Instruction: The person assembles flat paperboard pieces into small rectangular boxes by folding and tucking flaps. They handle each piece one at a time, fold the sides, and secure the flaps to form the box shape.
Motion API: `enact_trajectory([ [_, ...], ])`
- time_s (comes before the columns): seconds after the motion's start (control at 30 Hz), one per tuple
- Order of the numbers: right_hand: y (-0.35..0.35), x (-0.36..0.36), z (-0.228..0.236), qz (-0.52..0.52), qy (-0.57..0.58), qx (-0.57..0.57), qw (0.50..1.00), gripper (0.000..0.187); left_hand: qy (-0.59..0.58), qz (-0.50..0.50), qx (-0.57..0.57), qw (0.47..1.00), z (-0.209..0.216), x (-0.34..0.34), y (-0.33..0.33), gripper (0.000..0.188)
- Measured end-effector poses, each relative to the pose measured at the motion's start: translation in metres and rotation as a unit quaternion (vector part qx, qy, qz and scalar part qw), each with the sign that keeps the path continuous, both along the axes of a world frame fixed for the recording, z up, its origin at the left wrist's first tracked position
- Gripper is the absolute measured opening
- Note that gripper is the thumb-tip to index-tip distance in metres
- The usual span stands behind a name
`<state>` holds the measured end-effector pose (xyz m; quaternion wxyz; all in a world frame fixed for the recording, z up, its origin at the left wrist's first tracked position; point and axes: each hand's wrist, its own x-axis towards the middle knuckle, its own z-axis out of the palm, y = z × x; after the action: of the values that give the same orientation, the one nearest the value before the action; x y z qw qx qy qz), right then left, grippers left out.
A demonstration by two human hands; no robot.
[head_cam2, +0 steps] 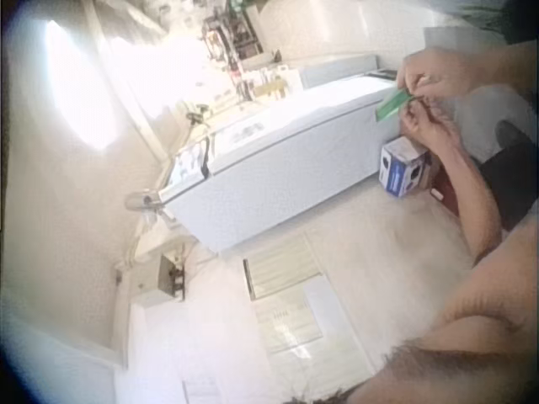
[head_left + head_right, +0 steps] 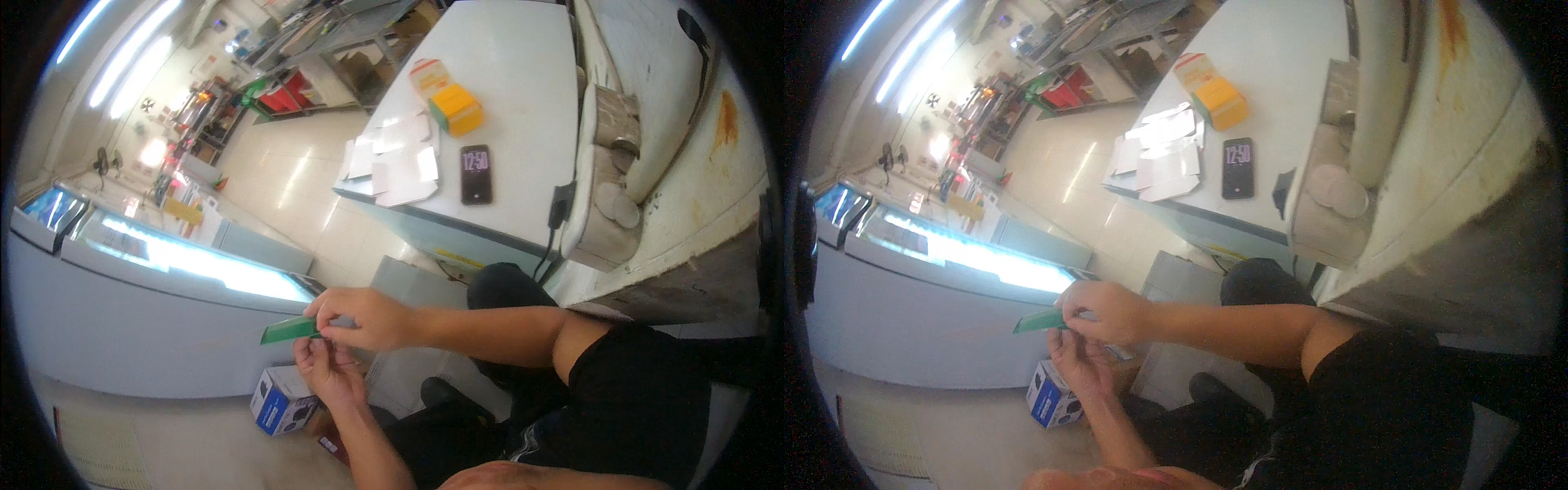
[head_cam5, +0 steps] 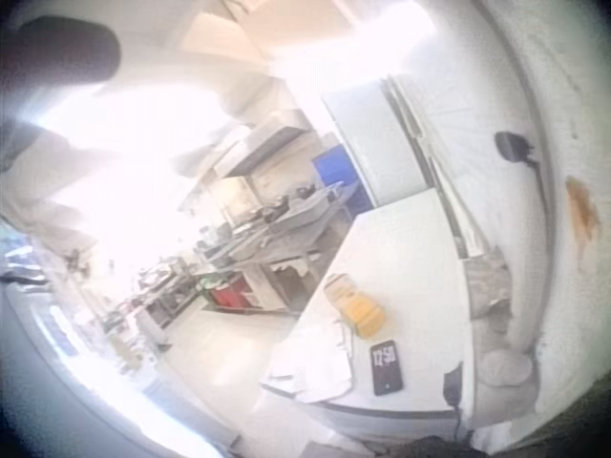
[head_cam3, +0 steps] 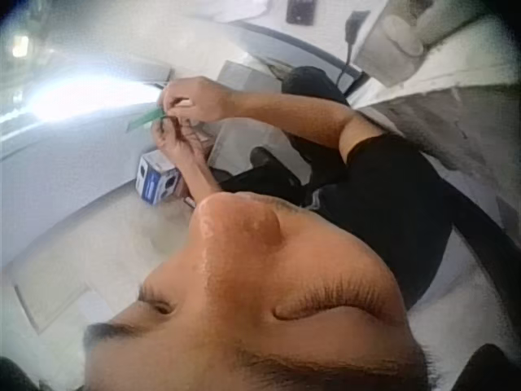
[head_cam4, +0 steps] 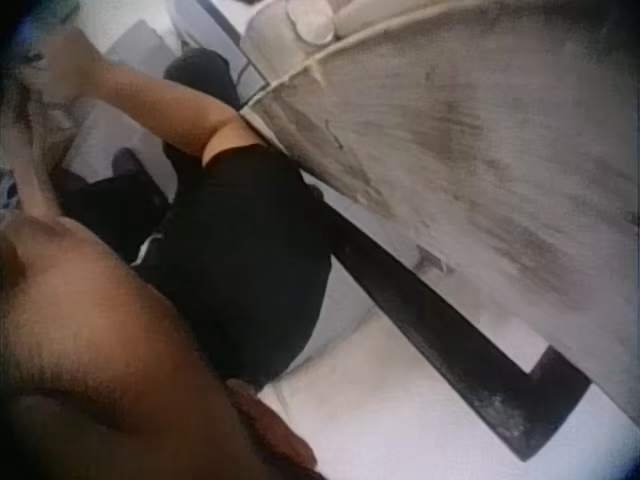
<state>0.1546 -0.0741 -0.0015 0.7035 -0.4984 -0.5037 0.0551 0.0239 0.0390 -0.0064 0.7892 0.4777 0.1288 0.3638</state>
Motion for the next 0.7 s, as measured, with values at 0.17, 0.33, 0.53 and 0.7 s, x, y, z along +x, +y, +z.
enact_trajectory([
  [0.17,0.007,0.0,-0.007,-0.032,-0.025,0.003,0.999,0.011,0.036,0.019,-0.011,0.999,0.0,0.002,-0.003,0.024],
  [0.33,0.01,0.0,-0.009,-0.03,-0.011,-0.035,0.999,0.012,0.054,0.024,-0.021,0.998,0.003,0.003,-0.005,0.024],
  [0.53,0.011,0.006,-0.012,-0.05,-0.067,-0.109,0.99,0.03,0.154,0.049,0.092,0.983,0.011,0.01,-0.011,0.039],
  [0.7,0.008,0.008,-0.008,-0.013,0.031,-0.107,0.994,0.052,0.234,0.038,0.205,0.95,0.001,0.006,-0.011,0.057],
])
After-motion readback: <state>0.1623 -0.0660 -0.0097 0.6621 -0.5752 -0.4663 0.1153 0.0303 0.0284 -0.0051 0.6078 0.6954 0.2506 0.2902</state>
